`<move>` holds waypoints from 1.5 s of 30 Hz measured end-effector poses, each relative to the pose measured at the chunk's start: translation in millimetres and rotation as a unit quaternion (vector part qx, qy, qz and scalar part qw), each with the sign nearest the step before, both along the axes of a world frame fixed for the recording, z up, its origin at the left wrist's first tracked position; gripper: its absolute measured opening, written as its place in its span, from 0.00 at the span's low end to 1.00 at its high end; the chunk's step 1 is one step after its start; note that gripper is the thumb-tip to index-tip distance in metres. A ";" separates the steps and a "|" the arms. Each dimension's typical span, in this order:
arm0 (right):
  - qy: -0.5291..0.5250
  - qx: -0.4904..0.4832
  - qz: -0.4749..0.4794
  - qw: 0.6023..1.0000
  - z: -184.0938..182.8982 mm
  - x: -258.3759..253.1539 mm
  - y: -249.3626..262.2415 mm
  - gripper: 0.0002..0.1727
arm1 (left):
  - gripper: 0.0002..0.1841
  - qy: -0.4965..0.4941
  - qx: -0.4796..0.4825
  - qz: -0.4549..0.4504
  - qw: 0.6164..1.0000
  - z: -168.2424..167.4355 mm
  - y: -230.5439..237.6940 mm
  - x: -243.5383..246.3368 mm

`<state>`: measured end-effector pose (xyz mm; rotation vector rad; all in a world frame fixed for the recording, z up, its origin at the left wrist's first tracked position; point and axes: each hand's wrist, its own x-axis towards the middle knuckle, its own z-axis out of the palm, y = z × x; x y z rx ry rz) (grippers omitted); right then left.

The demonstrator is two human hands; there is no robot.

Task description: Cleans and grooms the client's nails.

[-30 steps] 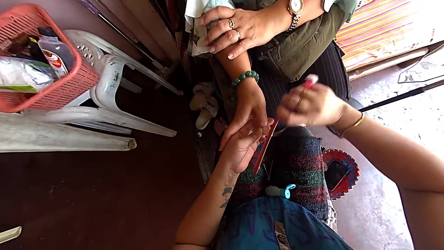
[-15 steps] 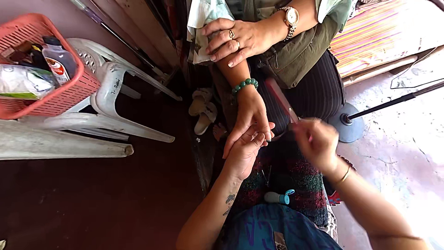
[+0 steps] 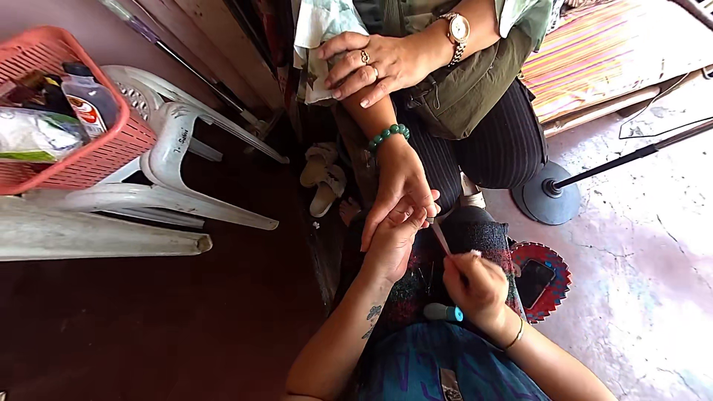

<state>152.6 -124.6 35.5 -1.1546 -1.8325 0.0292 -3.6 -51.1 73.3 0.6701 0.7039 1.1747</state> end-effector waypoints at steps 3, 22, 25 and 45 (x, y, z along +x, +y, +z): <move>-0.033 0.012 0.010 0.999 -0.9 -1.9 1.8 0.08 | 0.16 -0.003 0.003 0.011 1.000 -0.4 -0.6 4.2; -0.043 0.017 -0.206 0.977 16.8 98.1 28.8 0.13 | 0.16 0.018 0.013 0.021 1.000 0.3 -1.4 4.5; -0.125 0.058 -0.076 0.988 19.8 73.0 26.5 0.09 | 0.14 0.001 0.013 0.034 0.999 -1.3 -0.6 6.2; -0.014 -0.102 -0.072 0.992 22.5 59.3 -6.9 0.12 | 0.15 0.021 0.018 0.029 0.999 -1.8 0.8 5.4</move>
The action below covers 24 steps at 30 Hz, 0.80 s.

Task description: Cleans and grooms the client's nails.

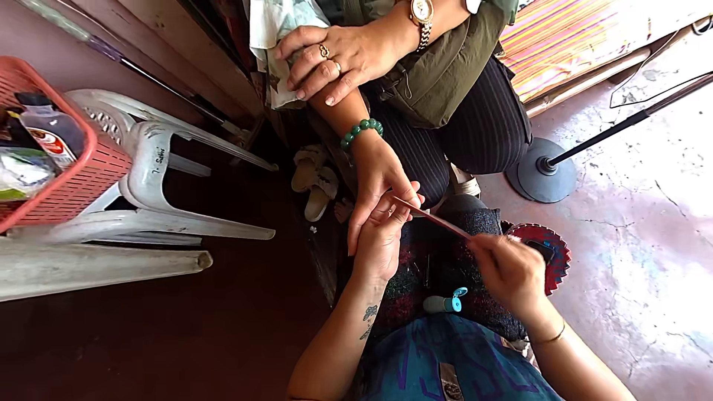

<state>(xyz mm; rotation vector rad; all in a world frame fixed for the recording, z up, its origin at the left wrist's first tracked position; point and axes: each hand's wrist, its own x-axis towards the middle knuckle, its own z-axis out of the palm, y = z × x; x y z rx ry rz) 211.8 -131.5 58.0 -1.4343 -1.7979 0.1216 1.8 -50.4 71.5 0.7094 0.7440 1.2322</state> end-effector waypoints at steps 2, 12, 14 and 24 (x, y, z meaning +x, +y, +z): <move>0.034 -0.018 -0.097 0.995 -3.0 19.6 9.3 0.13 | 0.16 -0.001 0.006 0.001 1.000 -1.1 -1.1 -1.3; 0.014 -0.122 -0.206 0.971 -13.7 83.4 23.5 0.17 | 0.14 0.050 0.087 -0.059 0.993 -1.9 0.0 -12.4; 0.025 -0.180 -0.307 0.934 -17.5 126.4 3.2 0.20 | 0.16 0.040 0.125 -0.061 0.990 0.5 1.7 -12.9; 0.085 -0.468 -0.352 0.806 -120.8 137.2 -113.8 0.17 | 0.04 0.015 0.173 0.030 0.984 -2.8 9.0 -0.3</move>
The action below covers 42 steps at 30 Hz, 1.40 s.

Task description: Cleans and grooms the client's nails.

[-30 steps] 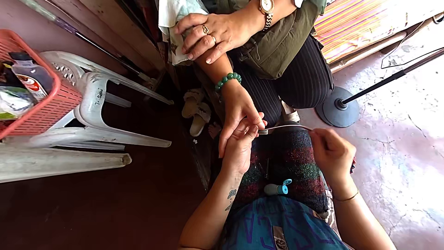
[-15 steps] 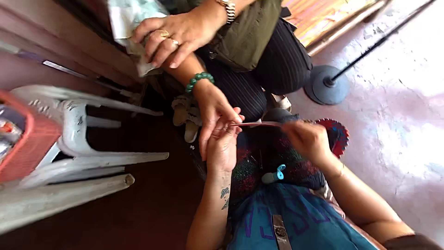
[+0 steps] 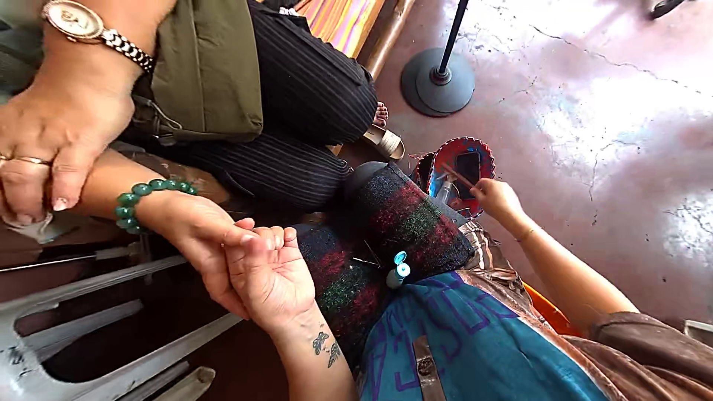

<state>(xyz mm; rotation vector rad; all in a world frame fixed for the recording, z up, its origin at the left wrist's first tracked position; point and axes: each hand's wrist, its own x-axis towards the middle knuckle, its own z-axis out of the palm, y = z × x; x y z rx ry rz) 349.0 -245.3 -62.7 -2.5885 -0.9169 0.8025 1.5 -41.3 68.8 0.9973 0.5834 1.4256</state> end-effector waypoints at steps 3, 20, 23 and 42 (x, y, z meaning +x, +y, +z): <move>0.057 -0.074 0.049 0.994 -43.6 -3.4 14.2 0.21 | 0.06 0.005 -0.009 0.015 1.000 1.3 0.0 0.2; 0.082 0.243 -0.067 0.964 -77.9 17.3 60.9 0.24 | 0.18 0.016 -0.074 0.038 0.996 3.2 -6.3 8.6; 0.128 0.440 -0.068 0.886 -37.9 13.6 61.2 0.26 | 0.15 0.038 -0.085 0.064 0.994 0.9 -7.1 14.1; 0.195 0.428 0.387 0.793 130.1 -183.4 160.8 0.28 | 0.12 0.035 -0.097 0.081 0.991 -9.3 -8.7 26.4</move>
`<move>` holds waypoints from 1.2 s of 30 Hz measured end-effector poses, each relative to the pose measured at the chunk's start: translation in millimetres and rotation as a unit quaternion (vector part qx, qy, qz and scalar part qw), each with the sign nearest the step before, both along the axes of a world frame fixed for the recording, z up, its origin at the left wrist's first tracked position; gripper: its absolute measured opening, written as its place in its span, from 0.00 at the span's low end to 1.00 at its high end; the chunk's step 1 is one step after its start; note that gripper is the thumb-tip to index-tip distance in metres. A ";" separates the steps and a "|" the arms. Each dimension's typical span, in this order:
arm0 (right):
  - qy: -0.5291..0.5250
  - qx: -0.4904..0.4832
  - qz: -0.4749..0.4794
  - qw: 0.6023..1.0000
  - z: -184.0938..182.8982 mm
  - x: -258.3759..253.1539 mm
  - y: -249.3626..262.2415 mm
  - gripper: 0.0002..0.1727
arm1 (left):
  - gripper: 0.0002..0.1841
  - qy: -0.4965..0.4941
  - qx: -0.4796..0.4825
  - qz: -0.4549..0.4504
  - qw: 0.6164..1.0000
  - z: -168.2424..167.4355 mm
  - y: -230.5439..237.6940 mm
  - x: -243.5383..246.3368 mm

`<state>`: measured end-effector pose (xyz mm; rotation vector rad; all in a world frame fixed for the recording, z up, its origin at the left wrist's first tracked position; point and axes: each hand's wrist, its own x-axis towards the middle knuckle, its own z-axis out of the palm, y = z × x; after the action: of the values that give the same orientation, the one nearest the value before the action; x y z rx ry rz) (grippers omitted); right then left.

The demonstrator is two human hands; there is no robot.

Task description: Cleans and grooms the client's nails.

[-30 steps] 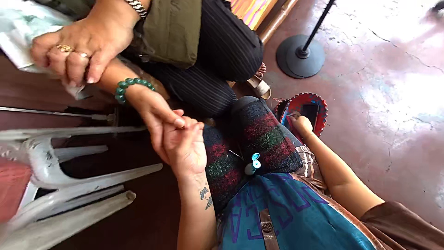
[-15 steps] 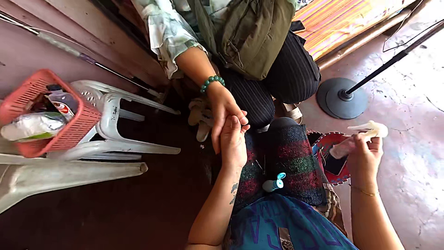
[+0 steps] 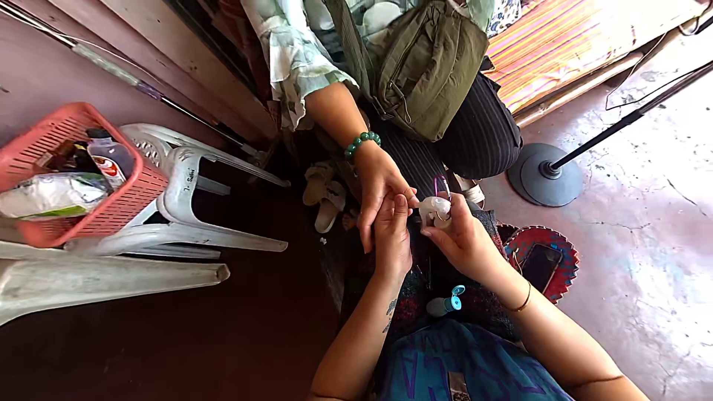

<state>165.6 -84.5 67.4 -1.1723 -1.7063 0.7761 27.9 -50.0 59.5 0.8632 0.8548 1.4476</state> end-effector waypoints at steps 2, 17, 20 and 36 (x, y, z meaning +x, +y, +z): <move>-0.020 0.018 -0.037 0.999 -0.8 -2.6 3.6 0.27 | 0.12 -0.001 -0.004 0.000 1.000 -0.4 -0.5 0.4; 0.046 0.024 -0.095 0.994 8.2 9.1 13.9 0.23 | 0.14 0.006 -0.016 -0.024 1.000 2.5 -1.2 -2.0; 0.367 -0.128 -0.077 0.918 10.8 14.1 13.8 0.14 | 0.09 0.023 -0.018 -0.015 0.999 4.1 -2.4 -2.4; 0.190 -0.025 0.057 0.980 -2.0 5.2 -3.9 0.24 | 0.15 0.029 0.011 -0.022 0.999 4.8 -2.3 -5.5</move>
<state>170.8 -88.4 65.4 -0.8944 -1.4496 1.0450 22.4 -52.3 64.3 0.9392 0.8606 1.4020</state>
